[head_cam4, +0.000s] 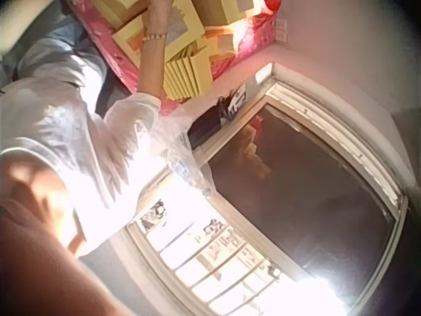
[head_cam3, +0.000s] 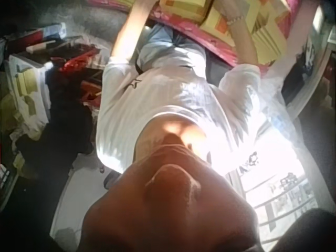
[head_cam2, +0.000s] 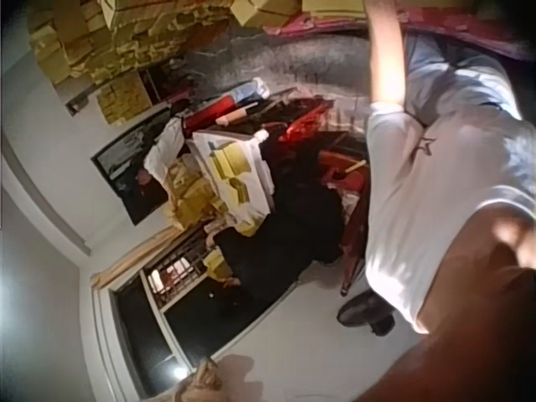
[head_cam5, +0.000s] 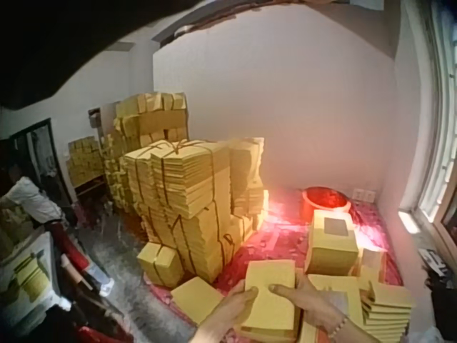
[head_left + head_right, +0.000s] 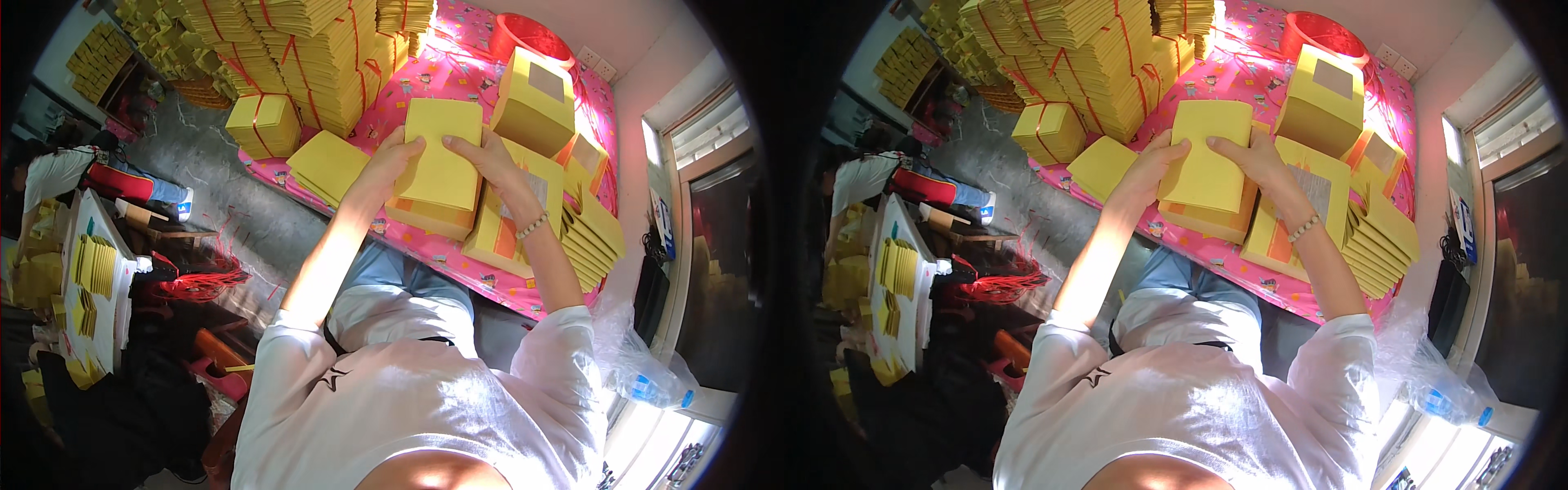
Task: The person folds yellow paper sheets into small rectangular packets by hand. They repeatedly pick up a sheet, fold it in half, and place the finished packet onto a growing stack on the table.
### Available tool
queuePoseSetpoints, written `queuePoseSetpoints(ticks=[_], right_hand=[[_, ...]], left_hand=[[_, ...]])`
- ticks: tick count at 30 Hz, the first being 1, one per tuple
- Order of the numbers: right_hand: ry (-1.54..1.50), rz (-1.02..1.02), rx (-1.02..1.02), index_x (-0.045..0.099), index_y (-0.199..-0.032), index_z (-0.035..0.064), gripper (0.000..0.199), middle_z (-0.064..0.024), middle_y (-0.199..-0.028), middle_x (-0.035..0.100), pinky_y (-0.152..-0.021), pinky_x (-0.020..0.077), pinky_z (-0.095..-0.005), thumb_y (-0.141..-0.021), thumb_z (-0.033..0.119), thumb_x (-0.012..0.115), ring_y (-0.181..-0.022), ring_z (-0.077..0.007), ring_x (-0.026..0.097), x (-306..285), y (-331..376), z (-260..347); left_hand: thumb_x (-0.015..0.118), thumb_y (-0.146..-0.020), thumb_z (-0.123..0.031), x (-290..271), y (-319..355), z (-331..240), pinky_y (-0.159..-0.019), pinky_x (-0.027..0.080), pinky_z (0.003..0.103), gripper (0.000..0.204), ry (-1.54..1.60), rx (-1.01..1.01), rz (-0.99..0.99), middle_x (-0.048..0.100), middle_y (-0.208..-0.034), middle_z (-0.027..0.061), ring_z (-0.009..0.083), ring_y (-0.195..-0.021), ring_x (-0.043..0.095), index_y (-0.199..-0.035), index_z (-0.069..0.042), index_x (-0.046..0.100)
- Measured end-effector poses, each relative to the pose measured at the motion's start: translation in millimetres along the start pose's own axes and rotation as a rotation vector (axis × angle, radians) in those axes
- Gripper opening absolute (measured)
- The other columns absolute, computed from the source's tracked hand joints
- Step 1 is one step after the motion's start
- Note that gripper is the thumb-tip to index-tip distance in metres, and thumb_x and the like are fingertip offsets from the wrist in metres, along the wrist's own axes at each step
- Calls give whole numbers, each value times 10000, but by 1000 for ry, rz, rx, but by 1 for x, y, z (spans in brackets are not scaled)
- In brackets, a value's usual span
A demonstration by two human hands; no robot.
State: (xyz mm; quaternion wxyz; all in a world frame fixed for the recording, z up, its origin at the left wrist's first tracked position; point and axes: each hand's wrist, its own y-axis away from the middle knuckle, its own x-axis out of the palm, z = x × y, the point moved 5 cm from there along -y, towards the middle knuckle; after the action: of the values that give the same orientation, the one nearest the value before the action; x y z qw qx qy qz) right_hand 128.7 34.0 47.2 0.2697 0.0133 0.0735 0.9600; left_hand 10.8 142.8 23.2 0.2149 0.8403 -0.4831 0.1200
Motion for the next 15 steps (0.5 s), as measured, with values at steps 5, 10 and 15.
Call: queuePoseSetpoints(ticks=[5, 10, 15], right_hand=[[11, -33, -74, 562, -1194, -18, 492, -118, -1088, 659, -819, 528, -302, -822, 251, 739, -962, -178, 649, 0, 2, 1], [130, -65, -252, 542, -1181, -33, 471, -114, -1066, 656, -813, 528, -299, -830, 216, 733, -941, -175, 649, 3, 8, 6], [36, -93, -250, 498, -1233, -35, 473, -108, -1115, 630, -835, 511, -286, -855, 163, 702, -978, -157, 624, 15, 21, 14]], left_hand=[[488, -981, -163, 5, 7, -4, -929, 487, 349, 357, 60, -29, 90, 575, -1224, 98, 202, -1106, 586, -1310, -35, 438], [493, -984, -166, 9, 12, -6, -909, 489, 324, 369, 43, 58, 71, 575, -1219, 86, 184, -1098, 582, -1324, -38, 432], [494, -985, -153, 11, 24, -9, -886, 471, 291, 306, -67, 324, -50, 576, -1178, 66, 128, -1077, 553, -1267, -40, 458]])
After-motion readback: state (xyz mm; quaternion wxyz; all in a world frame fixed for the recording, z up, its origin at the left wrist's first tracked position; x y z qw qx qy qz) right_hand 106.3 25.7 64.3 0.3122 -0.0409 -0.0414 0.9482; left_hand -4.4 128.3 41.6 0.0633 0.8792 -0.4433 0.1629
